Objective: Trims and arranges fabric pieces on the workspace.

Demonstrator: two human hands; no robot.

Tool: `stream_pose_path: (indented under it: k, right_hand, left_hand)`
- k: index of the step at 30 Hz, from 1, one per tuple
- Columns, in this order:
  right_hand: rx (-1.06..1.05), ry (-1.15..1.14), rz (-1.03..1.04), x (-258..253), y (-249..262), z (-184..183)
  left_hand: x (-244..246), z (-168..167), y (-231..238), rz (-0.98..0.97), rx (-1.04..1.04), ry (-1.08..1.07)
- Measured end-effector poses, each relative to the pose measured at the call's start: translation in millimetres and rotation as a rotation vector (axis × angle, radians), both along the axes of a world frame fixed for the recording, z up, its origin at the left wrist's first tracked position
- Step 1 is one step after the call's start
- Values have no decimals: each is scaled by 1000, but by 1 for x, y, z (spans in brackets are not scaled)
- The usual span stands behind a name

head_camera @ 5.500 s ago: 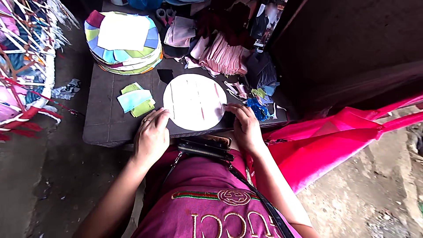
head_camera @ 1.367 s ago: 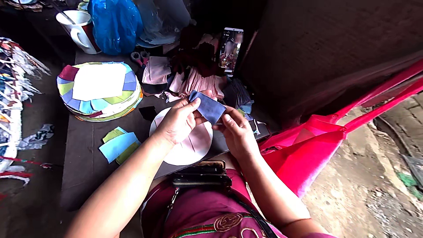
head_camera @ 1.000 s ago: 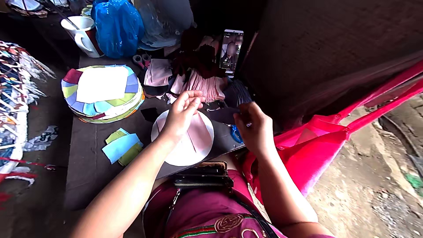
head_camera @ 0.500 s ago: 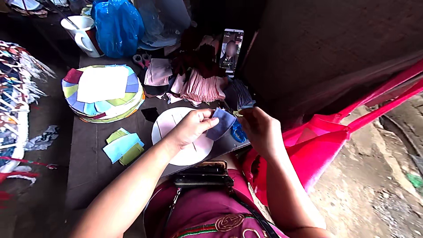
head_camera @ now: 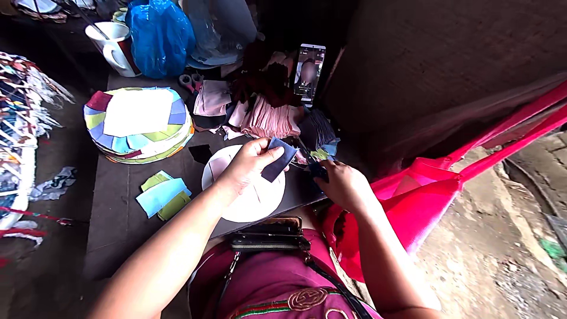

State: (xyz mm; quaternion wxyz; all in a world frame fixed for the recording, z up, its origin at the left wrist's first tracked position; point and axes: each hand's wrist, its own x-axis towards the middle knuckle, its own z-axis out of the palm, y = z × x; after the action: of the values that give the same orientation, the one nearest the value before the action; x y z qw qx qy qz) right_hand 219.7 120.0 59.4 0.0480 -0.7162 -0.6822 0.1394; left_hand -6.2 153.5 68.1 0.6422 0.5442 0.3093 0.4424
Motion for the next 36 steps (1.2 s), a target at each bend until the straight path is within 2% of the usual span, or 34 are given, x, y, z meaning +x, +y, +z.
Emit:
stream_pose_path:
  k: [7,12,15,20,22,24,28,36]
  right_hand:
    - [-7,-17,36,4,2,9]
    - [123,137,50,20,-9,9]
    - [212,452,87,38,-15,-5]
    - [91,1296,107,35,-36,-27]
    - [72,1517,155,29,-43,-39]
    - [81,1630,172,21,-48,-48]
    - [79,1585,233,14,-57,-61]
    - [62,1382,464,12,-61,-72]
  left_hand:
    - [0,1,0,11,15,4]
    - [-1,0,2,26,5,70]
    - [0,-3,4,47,25,95]
    - [4,10,8,43,18,172]
    - [9,24,9,31,0,183]
    - [14,37,11,1,15,181]
    - [27,44,16,-35,9,137]
    - [36,13,12,-118,37,117]
